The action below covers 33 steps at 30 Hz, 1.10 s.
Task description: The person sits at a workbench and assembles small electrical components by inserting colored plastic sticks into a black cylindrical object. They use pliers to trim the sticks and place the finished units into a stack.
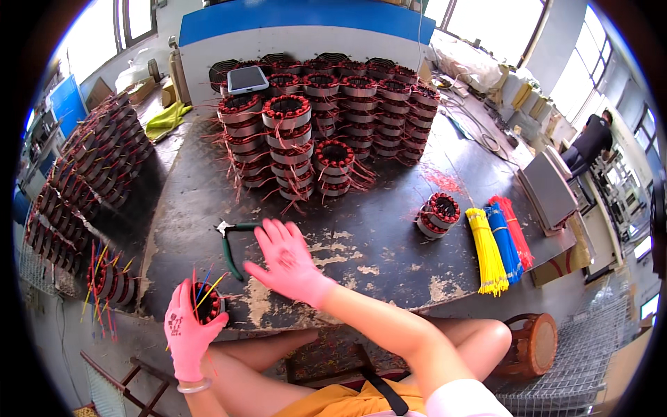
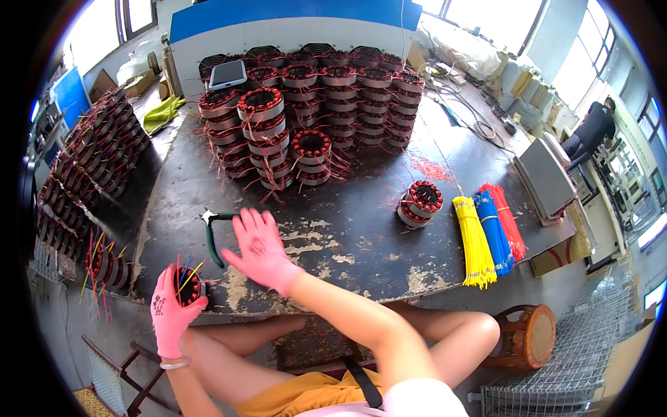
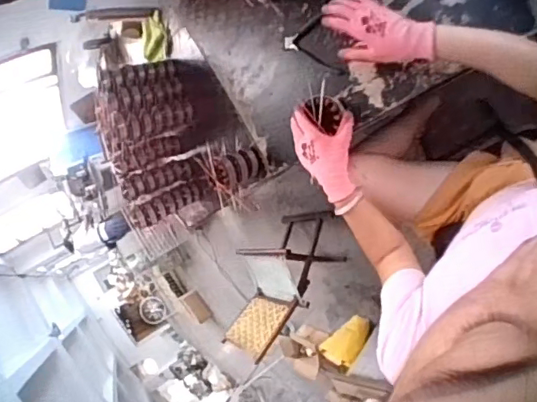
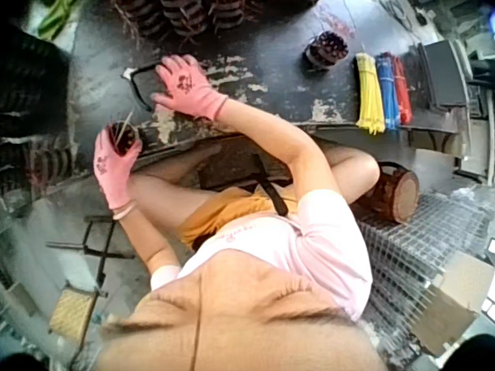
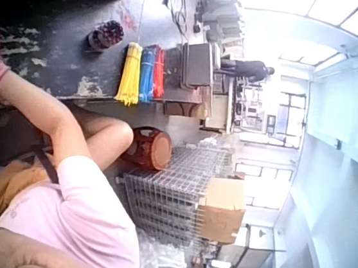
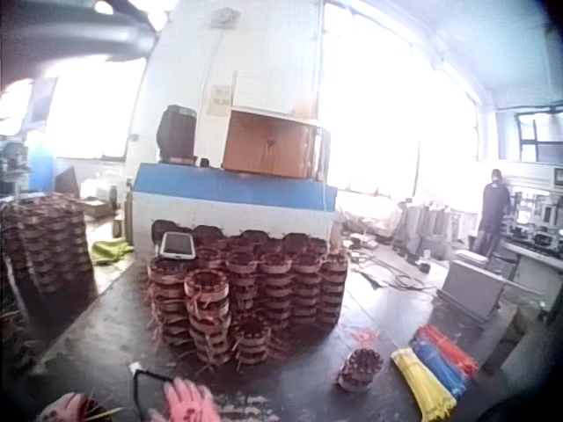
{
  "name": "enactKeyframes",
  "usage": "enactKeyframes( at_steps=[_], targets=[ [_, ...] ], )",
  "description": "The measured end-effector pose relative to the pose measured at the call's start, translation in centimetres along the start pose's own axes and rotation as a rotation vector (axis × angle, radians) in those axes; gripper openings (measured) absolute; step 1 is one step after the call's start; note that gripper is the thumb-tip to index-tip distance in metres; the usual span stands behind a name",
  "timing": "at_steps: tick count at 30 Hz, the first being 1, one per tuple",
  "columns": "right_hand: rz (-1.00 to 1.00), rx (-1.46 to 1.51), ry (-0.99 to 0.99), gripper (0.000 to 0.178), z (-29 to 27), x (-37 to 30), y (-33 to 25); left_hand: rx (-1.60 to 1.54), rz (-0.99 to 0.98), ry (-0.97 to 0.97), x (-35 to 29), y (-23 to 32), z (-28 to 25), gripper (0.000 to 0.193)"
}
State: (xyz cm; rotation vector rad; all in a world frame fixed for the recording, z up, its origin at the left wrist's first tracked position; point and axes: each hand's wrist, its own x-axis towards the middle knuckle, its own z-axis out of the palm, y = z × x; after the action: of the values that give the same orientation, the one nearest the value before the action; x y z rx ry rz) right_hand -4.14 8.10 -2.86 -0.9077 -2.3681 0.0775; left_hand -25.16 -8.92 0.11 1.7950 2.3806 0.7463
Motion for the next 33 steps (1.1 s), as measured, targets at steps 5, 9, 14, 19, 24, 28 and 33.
enactKeyframes(
  at_steps=[5, 9, 14, 19, 24, 28, 33],
  targets=[
    [-0.234, 0.292, -0.409, 0.068, -10.0, -12.2, 4.1, -0.030, -0.008, 0.001, -0.3, 0.7, 0.5, 0.097],
    [-0.187, 0.123, -0.354, 0.061, -11.0, -10.8, 13.2, -0.001, 0.005, -0.039, 0.3, 1.6, 0.2, 0.099],
    [0.124, 0.008, -0.118, 0.067, -7.4, -6.0, 20.0, -0.362, -0.199, -0.160, 0.8, 3.0, -1.9, 0.087],
    [-0.217, 0.249, -0.435, 0.070, -11.9, -10.0, 8.6, -0.131, 0.008, -0.047, 0.9, 3.2, -1.9, 0.082],
    [-0.039, -0.068, -0.332, 0.058, -8.5, -11.6, 21.4, 0.099, -0.065, -0.075, -0.4, 1.7, -0.9, 0.092],
    [0.084, -0.014, -0.205, 0.060, -5.9, -10.4, 22.5, 0.152, -0.191, -0.132, -0.8, 2.9, -0.8, 0.100],
    [-0.241, 0.141, -0.337, 0.056, -8.2, -11.2, 11.4, 0.051, -0.167, -0.052, -1.8, 2.8, -1.4, 0.096]
  ],
)
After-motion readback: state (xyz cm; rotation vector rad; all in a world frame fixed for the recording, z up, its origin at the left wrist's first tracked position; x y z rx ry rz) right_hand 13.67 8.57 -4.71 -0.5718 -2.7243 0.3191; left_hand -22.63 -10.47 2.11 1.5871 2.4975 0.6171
